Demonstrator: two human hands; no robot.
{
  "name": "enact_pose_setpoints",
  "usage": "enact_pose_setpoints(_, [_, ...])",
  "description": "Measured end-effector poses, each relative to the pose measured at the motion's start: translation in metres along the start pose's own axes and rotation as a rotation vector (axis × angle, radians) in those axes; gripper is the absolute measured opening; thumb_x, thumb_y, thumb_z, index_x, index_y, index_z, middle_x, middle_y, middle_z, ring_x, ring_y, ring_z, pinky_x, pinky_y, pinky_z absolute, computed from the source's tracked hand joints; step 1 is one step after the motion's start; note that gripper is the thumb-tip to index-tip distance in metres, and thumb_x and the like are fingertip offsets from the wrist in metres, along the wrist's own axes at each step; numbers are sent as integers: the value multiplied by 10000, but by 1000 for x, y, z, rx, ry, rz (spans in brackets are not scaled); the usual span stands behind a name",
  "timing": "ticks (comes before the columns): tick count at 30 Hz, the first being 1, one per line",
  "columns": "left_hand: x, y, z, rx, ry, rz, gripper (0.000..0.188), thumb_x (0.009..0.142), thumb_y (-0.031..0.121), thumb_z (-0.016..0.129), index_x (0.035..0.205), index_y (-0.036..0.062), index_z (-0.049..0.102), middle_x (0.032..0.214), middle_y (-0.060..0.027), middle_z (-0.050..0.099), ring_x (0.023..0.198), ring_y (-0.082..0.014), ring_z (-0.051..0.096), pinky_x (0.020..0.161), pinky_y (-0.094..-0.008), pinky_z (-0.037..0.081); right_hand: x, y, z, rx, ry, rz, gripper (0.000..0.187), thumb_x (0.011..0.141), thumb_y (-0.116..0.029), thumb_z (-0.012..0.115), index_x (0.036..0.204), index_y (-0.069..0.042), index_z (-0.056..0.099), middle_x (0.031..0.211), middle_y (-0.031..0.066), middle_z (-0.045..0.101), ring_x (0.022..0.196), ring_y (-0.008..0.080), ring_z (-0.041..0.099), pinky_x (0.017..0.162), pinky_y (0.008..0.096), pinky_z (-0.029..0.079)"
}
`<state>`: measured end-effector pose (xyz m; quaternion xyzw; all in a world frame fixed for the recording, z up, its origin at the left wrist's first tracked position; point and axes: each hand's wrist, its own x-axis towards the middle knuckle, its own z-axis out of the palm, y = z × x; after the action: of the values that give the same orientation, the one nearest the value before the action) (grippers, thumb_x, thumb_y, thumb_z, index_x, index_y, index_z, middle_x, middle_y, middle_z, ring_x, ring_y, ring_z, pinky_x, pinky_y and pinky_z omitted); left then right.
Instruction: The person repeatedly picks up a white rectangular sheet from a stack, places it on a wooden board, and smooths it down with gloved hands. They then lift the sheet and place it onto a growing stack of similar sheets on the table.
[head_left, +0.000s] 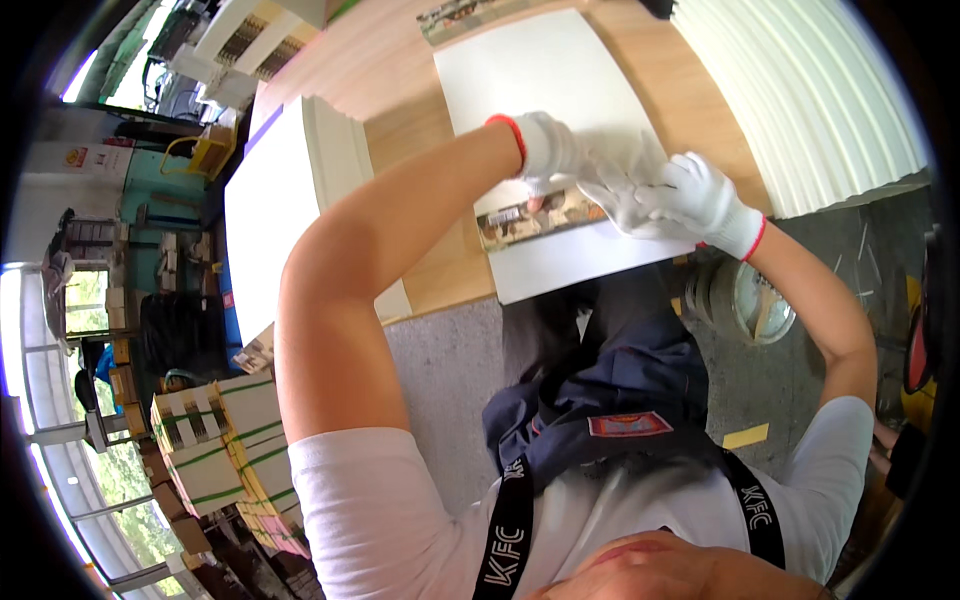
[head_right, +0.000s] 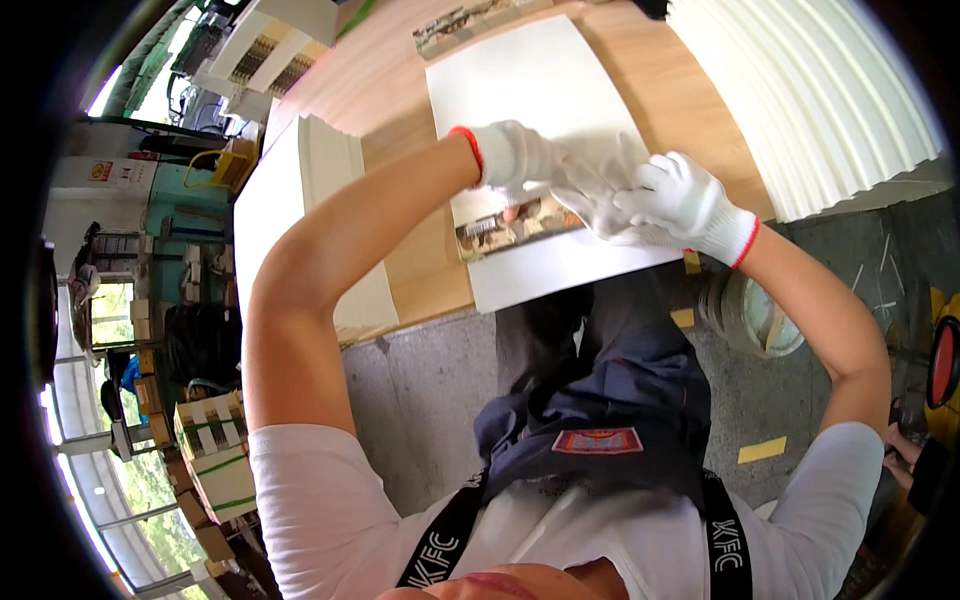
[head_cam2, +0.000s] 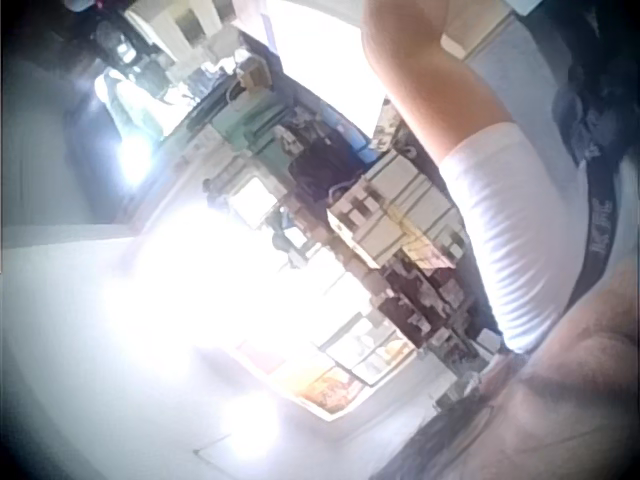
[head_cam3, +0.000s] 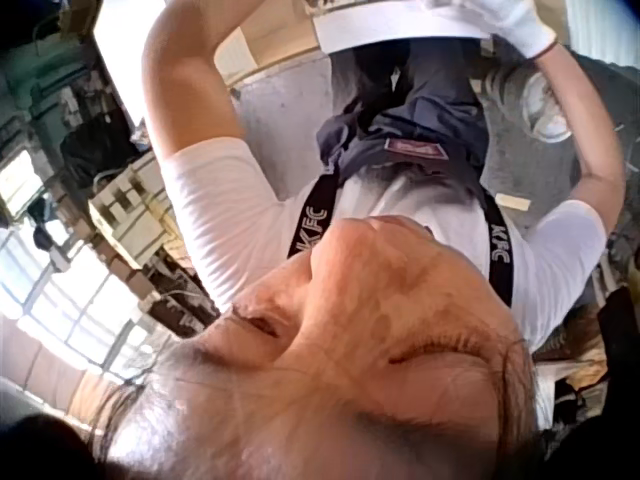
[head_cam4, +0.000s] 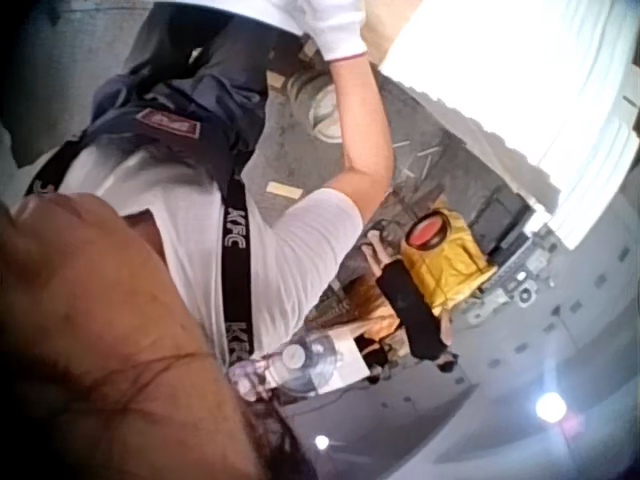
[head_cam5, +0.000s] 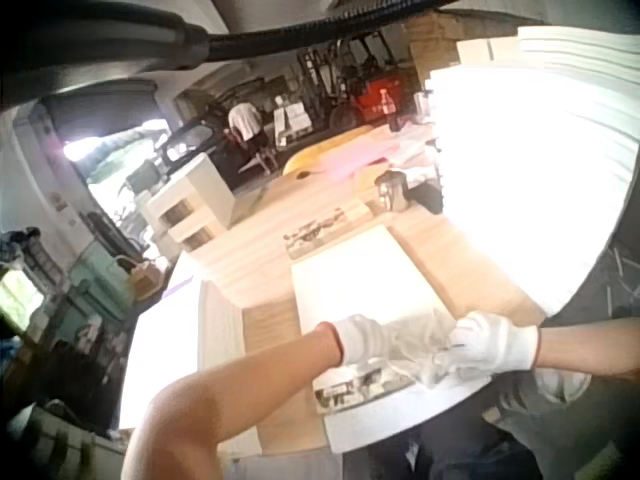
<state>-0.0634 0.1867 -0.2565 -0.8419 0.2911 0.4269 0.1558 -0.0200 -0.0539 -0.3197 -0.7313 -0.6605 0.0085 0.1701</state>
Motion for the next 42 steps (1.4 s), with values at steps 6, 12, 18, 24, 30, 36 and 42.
enact_pose_setpoints(6, [-16,12,-10,-77,94,-91,1013,754,44,765,1506,510,271,1464,-30,479,1230,-321,569,964,-433,517,113,-98,78,44,195,-233,286,852,-448,628,820,-177,714,879,50,660,801,270,634,710,448,510])
enact_pose_setpoints(12, [-28,18,-5,-56,106,-106,661,927,190,595,1489,441,352,1449,-27,487,1072,-327,660,893,-411,555,123,-110,80,10,356,-288,315,876,-457,616,783,-171,711,886,66,653,807,256,626,700,438,510])
enact_pose_setpoints(18, [-14,10,0,-68,123,-34,941,642,115,818,1459,321,399,1344,-43,537,1028,-300,672,782,-430,575,-26,34,11,-236,-7,81,252,851,-225,676,1103,-235,686,1040,34,670,911,279,662,783,394,547])
enact_pose_setpoints(24, [-8,26,4,-204,62,-334,927,711,145,764,1464,492,351,1257,-27,583,1006,-270,667,774,-429,556,-42,31,-29,-378,16,188,258,866,-204,645,1115,-138,649,1166,77,630,956,250,611,807,393,514])
enact_pose_setpoints(30, [51,99,70,12,619,-767,411,904,269,588,1311,229,555,1213,-55,602,1074,-249,621,874,-428,503,4,-36,-30,-426,47,244,349,860,-279,644,1188,-162,629,1304,57,571,1159,242,546,988,441,431])
enact_pose_setpoints(36, [-22,199,107,-1897,1396,-200,435,880,104,534,1314,73,540,1383,-98,515,1268,-323,514,1045,-461,444,-9,12,5,-286,80,102,397,843,-312,667,1231,-232,643,1347,107,561,1330,398,408,1129,553,268])
enact_pose_setpoints(42, [-23,187,131,-3399,1307,258,376,1009,247,449,1353,96,466,1368,-118,479,1189,-305,538,993,-486,464,-11,46,23,-44,359,360,328,930,-274,572,1245,-268,665,1413,136,552,1432,521,211,1196,579,51])
